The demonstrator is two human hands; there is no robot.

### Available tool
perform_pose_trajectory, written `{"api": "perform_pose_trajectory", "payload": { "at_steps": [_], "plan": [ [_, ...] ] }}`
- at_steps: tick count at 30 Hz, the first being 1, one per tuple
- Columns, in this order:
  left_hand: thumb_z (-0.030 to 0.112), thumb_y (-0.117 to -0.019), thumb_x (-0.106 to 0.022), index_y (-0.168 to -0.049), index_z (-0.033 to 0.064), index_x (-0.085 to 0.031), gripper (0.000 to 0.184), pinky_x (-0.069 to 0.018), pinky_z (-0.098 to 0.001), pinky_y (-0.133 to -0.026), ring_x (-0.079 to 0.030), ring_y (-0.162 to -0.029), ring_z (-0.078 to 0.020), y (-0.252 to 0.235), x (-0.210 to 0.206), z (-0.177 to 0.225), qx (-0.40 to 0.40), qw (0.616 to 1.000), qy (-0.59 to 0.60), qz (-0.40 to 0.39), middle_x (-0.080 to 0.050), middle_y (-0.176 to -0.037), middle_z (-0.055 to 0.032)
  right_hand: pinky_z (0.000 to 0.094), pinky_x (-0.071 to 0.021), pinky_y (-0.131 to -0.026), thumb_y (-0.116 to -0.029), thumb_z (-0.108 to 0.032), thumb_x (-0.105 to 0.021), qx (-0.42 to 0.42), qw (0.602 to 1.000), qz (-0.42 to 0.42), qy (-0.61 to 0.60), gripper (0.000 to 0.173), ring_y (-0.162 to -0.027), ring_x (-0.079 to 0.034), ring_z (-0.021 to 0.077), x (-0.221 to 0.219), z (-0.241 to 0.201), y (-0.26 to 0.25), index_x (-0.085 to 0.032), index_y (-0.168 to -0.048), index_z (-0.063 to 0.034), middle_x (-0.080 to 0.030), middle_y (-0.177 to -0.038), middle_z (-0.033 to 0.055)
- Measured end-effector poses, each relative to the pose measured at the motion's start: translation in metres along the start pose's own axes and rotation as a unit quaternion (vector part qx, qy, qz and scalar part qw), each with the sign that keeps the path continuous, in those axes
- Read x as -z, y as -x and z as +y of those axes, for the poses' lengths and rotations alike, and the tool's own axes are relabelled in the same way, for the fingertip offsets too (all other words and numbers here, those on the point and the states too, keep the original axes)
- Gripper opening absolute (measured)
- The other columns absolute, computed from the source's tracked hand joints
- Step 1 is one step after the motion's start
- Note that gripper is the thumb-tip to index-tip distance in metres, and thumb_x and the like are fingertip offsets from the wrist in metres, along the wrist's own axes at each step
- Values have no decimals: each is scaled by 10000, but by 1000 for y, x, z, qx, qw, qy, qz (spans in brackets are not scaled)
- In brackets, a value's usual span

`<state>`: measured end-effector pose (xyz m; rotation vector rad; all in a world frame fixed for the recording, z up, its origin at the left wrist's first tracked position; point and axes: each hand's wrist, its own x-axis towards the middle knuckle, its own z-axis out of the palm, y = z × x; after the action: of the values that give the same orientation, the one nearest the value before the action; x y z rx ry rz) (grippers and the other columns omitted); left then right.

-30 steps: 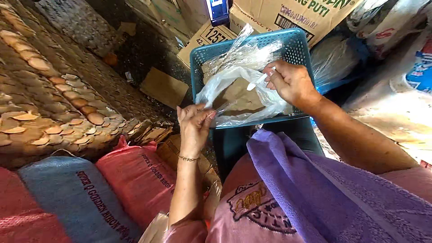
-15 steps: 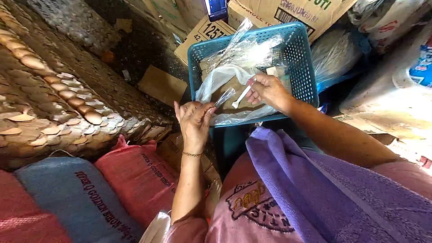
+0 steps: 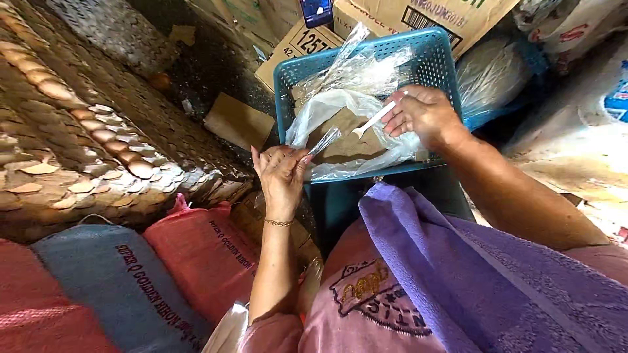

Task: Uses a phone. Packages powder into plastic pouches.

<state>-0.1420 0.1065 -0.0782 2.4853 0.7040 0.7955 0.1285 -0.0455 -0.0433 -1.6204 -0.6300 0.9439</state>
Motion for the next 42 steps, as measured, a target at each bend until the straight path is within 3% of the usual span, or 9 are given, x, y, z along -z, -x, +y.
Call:
{"api": "perform_pose_trajectory", "payload": {
  "at_steps": [11,17,26,34,42],
  "plan": [
    [263,-1004,-663,-1066,134,-792,192,-207,-594,-1198,-618,-1190,-231,0,-1,3,10,999,41,-8,-738,-1058,-51,251,-616,-596,-1105,-127,-282,109,989,14,-96,318,-635,-707,85,22,-40,13,-596,-1056,-97,-732,-826,-34],
    [279,-1016,-646,-1100,149,-785,208,-226,-567,-1207,-598,-1234,-208,1,2,5,0,999,39,-24,-731,-1115,-26,268,-622,-602,-1115,-158,-326,104,989,-3,-108,298,-633,-708,96,12,-38,7,-606,-1042,-87,-722,-790,-24],
    [262,-1002,-666,-1062,122,-790,196,-215,-589,-1196,-618,-1190,-239,-2,-5,4,10,999,39,-13,-739,-1057,-60,268,-624,-590,-1116,-169,-339,86,990,-22,-113,281,-619,-711,104,-1,-34,4,-597,-1041,-83,-730,-794,-6],
    [260,-993,-682,-1050,133,-798,181,-210,-578,-1199,-623,-1179,-209,-4,-9,5,14,998,58,-5,-745,-1041,-44,282,-628,-605,-1114,-161,-350,75,989,-40,-121,280,-633,-717,117,-15,-29,2,-604,-1033,-76,-734,-800,8],
    [262,-1007,-659,-1070,133,-792,196,-212,-602,-1200,-622,-1194,-241,-3,-3,6,15,999,34,-33,-741,-1074,-54,267,-618,-599,-1116,-178,-317,53,990,-24,-131,312,-641,-712,104,-2,-28,6,-612,-1079,-84,-736,-822,-7]
  ]
}}
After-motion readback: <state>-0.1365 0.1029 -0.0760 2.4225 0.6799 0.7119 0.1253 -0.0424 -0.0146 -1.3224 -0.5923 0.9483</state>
